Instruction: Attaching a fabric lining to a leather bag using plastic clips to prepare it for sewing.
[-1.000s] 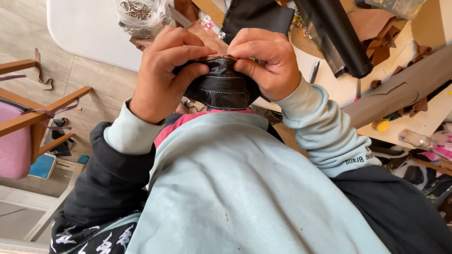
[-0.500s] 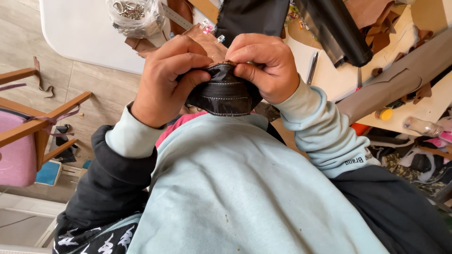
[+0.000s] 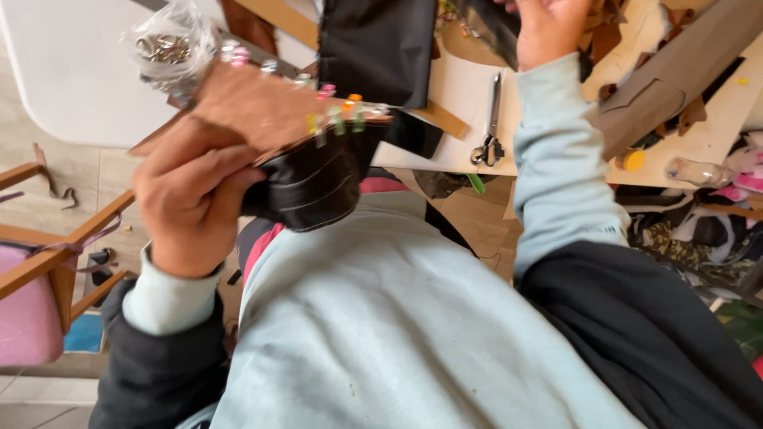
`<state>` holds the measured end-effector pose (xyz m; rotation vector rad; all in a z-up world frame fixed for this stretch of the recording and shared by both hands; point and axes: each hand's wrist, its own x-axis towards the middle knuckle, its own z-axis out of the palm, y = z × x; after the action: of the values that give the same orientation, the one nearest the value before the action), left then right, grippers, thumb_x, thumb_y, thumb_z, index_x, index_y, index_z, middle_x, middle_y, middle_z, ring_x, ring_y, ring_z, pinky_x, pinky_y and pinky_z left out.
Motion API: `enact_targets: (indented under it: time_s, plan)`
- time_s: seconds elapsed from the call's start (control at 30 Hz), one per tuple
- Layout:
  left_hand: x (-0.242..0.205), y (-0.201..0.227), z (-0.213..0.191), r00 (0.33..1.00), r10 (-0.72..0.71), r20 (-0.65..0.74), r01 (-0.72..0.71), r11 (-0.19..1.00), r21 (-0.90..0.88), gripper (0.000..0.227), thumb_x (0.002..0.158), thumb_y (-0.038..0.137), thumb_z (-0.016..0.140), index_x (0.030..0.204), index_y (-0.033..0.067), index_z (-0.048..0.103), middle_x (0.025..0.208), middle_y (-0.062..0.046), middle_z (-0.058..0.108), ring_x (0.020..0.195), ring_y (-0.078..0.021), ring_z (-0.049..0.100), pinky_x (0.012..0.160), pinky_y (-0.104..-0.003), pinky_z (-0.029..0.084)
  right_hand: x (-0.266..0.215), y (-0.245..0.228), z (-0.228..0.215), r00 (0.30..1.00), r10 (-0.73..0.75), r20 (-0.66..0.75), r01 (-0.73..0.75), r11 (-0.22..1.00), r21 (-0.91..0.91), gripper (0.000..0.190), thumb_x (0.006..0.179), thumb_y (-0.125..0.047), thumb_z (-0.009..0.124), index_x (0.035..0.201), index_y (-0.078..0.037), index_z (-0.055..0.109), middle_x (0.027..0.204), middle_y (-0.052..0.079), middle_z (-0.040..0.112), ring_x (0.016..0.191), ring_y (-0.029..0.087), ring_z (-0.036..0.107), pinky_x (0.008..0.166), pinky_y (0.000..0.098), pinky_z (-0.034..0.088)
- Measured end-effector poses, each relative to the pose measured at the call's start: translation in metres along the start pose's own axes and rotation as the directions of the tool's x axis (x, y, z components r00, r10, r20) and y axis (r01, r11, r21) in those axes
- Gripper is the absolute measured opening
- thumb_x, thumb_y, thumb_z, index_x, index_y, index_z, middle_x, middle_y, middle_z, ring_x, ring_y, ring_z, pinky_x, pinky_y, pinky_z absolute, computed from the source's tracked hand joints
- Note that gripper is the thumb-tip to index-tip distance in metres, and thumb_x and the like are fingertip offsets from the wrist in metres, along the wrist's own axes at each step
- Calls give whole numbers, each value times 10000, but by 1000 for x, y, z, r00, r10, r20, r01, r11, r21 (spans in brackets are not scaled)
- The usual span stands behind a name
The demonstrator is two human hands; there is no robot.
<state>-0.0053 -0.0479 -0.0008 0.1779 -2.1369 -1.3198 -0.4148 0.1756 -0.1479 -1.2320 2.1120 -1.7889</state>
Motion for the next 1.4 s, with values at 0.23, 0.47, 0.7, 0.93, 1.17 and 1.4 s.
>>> enact_targets:
  time_s: [0.23,0.47,0.7,0.93,1.17,1.4]
  plan:
    - [-17,10,1,986,-140,-95,154,973,172,187,1034,-12,659,946,-176,682,912,-290,631,801,-378,604,749,-446,484,-104,241,-49,890,411,-199,-456,778,-432,216,821,-64,754,1026,-82,819,802,39,783,639,121,683,610,286,599]
    - [-9,16,18,968,-242,-72,252,942,221,195,1033,39,655,967,-140,693,932,-260,657,825,-366,628,744,-439,492,-108,264,23,747,553,-370,-641,449,-622,271,752,-388,828,766,-118,816,713,82,792,632,237,725,654,414,559]
    - [-1,16,35,966,-223,-129,242,959,149,188,1047,65,592,986,-92,677,918,-201,619,813,-339,601,752,-425,480,-81,235,33,537,705,-464,-840,395,-371,136,751,-246,792,787,-121,831,510,9,704,407,133,692,448,296,595]
    - [-7,9,40,968,-206,-140,226,963,149,105,1028,19,655,974,-65,687,921,-164,624,818,-315,612,737,-408,487,-68,246,32,413,766,-492,-911,352,-217,158,775,-178,896,801,-62,792,543,48,718,421,77,657,442,240,571]
    - [-17,10,36,969,-210,-129,226,966,127,99,1029,29,653,1022,-64,686,956,-174,619,838,-329,596,755,-420,482,-76,227,26,559,684,-468,-811,568,-138,81,876,-87,683,802,-61,702,615,95,750,519,109,707,600,312,631]
    - [-22,11,20,990,-116,-79,119,992,32,107,1033,37,624,1015,-53,678,953,-153,624,827,-304,587,765,-415,469,-11,32,76,795,587,-151,-555,806,206,82,851,35,777,913,20,726,720,154,744,604,167,717,486,239,510]
